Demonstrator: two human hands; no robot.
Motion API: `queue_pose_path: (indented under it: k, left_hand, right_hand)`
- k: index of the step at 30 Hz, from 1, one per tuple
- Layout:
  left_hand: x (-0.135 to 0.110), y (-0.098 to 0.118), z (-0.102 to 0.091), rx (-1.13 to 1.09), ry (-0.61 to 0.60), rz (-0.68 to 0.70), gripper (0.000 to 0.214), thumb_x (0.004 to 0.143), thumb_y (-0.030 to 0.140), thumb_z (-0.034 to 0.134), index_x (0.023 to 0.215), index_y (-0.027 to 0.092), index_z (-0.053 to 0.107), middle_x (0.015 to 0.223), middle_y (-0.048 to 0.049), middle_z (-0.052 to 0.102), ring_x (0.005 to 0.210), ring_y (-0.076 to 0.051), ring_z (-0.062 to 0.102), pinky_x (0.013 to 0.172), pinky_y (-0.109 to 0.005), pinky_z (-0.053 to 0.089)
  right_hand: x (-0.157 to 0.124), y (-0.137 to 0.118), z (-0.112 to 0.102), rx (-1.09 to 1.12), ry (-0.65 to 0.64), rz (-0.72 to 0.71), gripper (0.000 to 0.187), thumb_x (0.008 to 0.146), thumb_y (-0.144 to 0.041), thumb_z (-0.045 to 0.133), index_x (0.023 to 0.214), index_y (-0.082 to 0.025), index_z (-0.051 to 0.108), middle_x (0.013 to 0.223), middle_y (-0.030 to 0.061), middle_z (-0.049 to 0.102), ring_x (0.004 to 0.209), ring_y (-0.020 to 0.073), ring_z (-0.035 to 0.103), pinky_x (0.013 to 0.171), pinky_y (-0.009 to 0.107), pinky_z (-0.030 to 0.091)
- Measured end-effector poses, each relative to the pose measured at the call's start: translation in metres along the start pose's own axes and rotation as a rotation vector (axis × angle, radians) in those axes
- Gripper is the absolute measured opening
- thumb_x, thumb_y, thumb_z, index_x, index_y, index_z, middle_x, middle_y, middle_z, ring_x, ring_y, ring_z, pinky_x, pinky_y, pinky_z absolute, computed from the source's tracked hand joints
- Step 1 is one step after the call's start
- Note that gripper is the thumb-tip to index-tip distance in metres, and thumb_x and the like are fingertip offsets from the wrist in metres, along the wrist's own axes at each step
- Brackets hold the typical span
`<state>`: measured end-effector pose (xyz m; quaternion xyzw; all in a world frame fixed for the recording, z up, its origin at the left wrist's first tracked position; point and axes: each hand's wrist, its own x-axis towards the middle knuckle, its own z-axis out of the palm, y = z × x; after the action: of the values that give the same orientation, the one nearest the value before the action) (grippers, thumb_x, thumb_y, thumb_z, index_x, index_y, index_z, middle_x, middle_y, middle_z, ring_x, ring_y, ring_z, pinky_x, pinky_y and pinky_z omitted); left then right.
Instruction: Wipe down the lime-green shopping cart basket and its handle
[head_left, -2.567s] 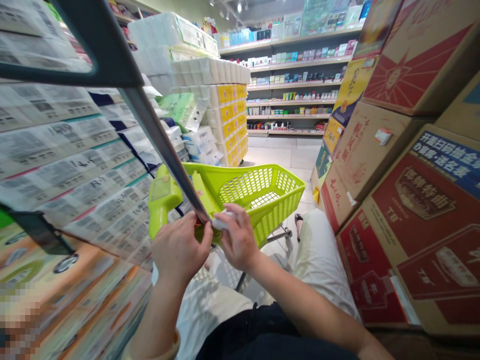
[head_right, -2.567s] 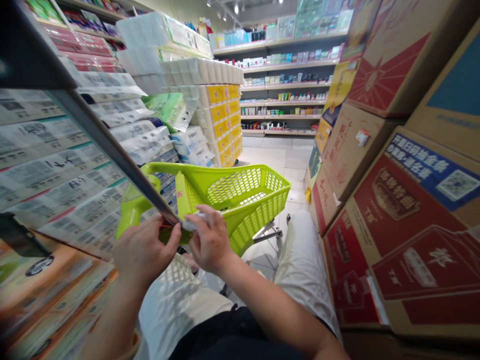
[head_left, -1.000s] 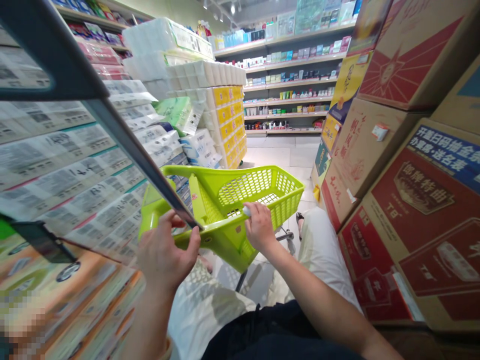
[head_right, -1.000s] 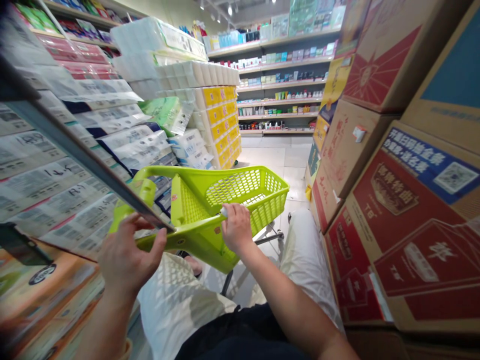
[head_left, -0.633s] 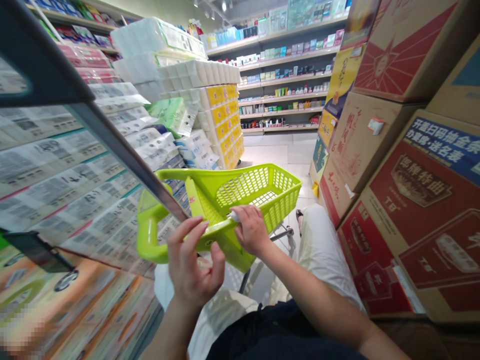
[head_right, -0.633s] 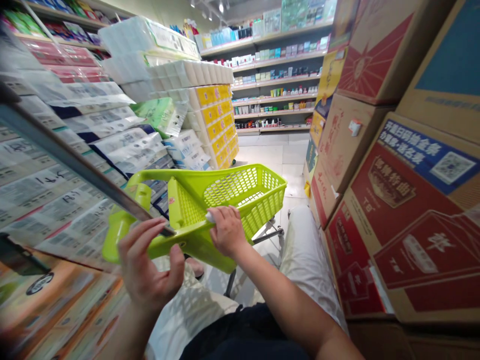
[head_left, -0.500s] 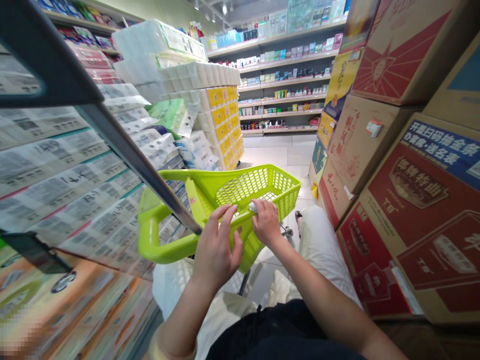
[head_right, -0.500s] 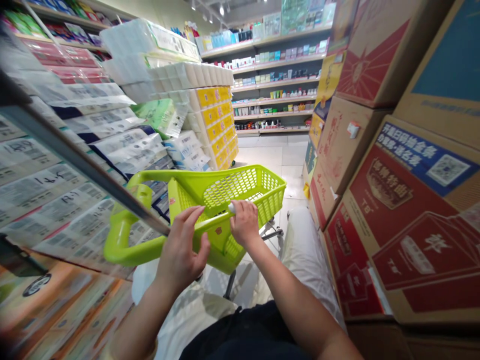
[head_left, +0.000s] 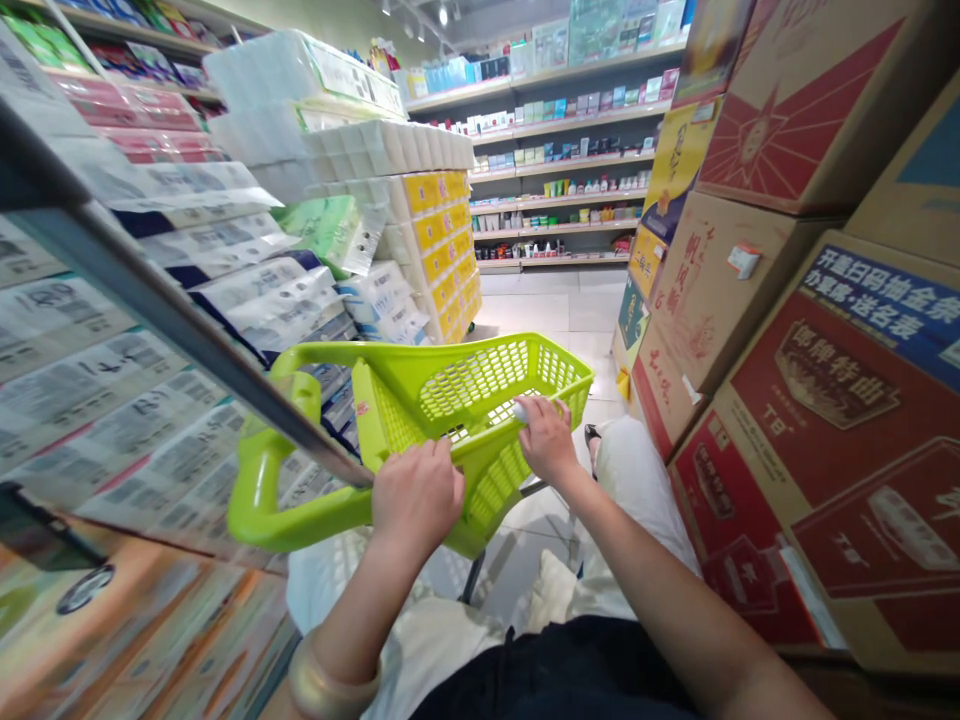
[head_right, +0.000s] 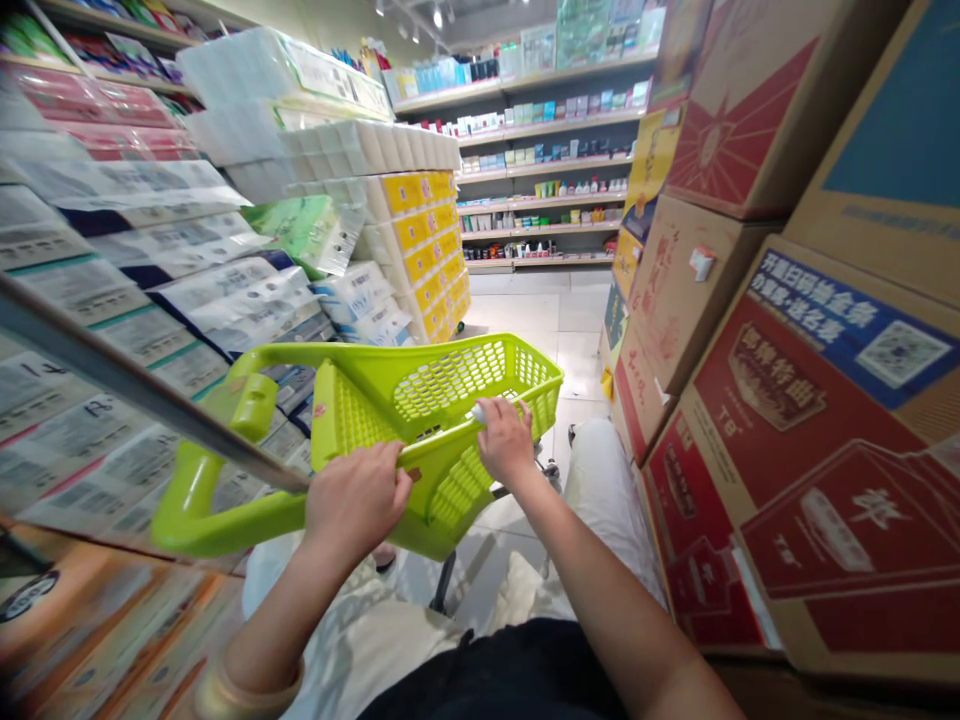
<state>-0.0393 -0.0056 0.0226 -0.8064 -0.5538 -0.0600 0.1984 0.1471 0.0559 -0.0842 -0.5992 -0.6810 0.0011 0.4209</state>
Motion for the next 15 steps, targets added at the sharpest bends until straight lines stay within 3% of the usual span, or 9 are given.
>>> queue_pose_path:
  k: [3,10,12,15]
  left_hand:
    - [0.000,-0.004,0.006,-0.005,0.044,0.005,0.025,0.082,0.020,0.044,0.088,0.016,0.068,0.076,-0.0102,0.070,0.074,-0.028,0.066,0.065,-0.036,0.041]
    - [0.008,-0.007,0.016,0.047,0.097,0.024,0.020,0.079,0.019,0.046,0.080,0.017,0.066,0.070,-0.0089,0.067,0.071,-0.027,0.064,0.065,-0.036,0.039]
    - [0.010,-0.010,0.018,0.054,0.109,0.028,0.021,0.080,0.019,0.045,0.080,0.018,0.066,0.071,-0.0080,0.067,0.072,-0.026,0.064,0.066,-0.036,0.039]
    - [0.012,-0.015,0.021,0.060,0.119,0.015,0.023,0.083,0.018,0.043,0.083,0.019,0.067,0.072,-0.0067,0.069,0.073,-0.025,0.065,0.068,-0.036,0.039]
  right_hand:
    - [0.002,0.003,0.005,-0.021,0.076,0.079,0.047,0.074,-0.007,0.047,0.119,-0.018,0.055,0.114,0.0120,0.061,0.114,0.0263,0.050,0.110,0.049,0.023]
    - [-0.016,-0.080,0.029,0.240,-0.028,-0.187,0.054,0.077,-0.014,0.050,0.131,-0.018,0.046,0.121,0.0095,0.057,0.118,0.0227,0.049,0.112,0.041,0.024]
    - [-0.015,-0.080,0.031,0.250,-0.045,-0.193,0.051,0.079,-0.014,0.049,0.129,-0.021,0.047,0.120,0.0072,0.060,0.117,0.0213,0.051,0.114,0.042,0.020]
    - [-0.009,-0.048,0.029,0.160,-0.026,-0.152,0.046,0.079,-0.010,0.048,0.123,-0.023,0.052,0.119,0.0060,0.062,0.116,0.0214,0.053,0.115,0.046,0.014]
